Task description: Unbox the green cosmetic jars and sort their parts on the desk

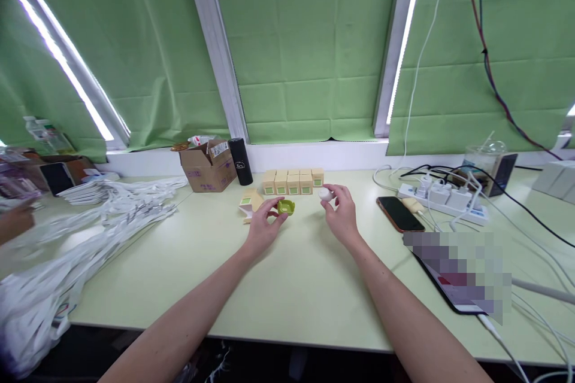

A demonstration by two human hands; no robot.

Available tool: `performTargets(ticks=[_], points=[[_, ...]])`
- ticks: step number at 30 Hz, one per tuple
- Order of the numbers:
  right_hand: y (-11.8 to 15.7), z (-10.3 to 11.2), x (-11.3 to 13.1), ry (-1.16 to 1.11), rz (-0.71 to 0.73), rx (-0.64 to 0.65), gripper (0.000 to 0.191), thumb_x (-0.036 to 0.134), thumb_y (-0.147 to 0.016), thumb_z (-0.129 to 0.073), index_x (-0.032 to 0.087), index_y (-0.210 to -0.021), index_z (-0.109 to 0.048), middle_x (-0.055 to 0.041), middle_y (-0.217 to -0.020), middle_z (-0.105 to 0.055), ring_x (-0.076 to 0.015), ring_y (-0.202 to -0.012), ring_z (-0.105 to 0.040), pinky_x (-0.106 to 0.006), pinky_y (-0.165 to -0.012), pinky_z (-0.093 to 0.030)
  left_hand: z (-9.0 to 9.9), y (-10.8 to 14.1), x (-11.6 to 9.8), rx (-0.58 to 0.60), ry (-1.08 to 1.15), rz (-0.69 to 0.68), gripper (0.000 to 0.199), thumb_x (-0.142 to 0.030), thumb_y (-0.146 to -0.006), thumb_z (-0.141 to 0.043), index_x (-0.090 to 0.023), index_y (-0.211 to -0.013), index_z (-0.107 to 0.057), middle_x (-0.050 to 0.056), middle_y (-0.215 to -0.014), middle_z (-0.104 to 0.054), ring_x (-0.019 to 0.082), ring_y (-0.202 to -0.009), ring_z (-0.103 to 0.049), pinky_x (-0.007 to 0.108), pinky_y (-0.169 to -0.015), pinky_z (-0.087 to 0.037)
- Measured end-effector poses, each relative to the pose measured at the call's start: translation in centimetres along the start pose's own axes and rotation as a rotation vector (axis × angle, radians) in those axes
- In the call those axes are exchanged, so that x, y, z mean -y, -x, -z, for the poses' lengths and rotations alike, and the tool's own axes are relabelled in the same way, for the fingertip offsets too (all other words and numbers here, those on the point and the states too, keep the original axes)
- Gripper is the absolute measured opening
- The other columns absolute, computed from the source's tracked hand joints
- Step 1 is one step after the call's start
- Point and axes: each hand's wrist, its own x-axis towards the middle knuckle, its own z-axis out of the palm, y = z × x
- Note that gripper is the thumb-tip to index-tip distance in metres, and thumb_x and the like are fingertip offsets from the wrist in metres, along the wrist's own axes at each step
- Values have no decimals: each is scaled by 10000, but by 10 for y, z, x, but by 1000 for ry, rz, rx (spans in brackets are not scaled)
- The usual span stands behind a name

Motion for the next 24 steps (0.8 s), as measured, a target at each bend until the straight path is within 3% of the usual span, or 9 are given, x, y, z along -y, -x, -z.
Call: performTargets(ticks=[4, 10, 18, 24], points=[[2, -3, -23, 255, 175, 133, 399, 141, -846, -563, 232, -1225, -651, -106, -1182, -689, -287, -1063, -597, -475, -930, -494, -1, 0, 1, 1, -4, -10, 388, -231, -884, -712, -245, -1272, -695, 103, -1252, -685, 208, -1051, -658, 352, -866, -582], [8, -8, -39, 567, 244, 238, 321, 69, -839, -576, 244, -1084, -686, -71, -1113, -771, -317, -1115, -550, -495, -980, -392, -1, 0, 4, -8, -13, -24, 386, -218, -877, -715, -252, -1262, -702, 99, -1249, -693, 208, -1044, -663, 346, -845, -585], [11, -8, -39, 665, 296, 318, 316, 55, -843, -580, 258, -1053, -702, -47, -1098, -794, -302, -1151, -564, -503, -1042, -327, -1, 0, 1, -8, -12, -18, 384, -247, -883, -713, -250, -1267, -700, 100, -1254, -690, 212, -1050, -659, 361, -865, -585], [12, -8, -40, 595, 304, 276, 483, 58, -781, -583, 237, -1224, -653, -100, -1142, -774, -348, -1176, -551, -566, -1026, -364, -2, 0, 1, -11, 5, -17, 392, -244, -877, -718, -240, -1270, -703, 106, -1241, -693, 220, -1060, -659, 360, -847, -586]])
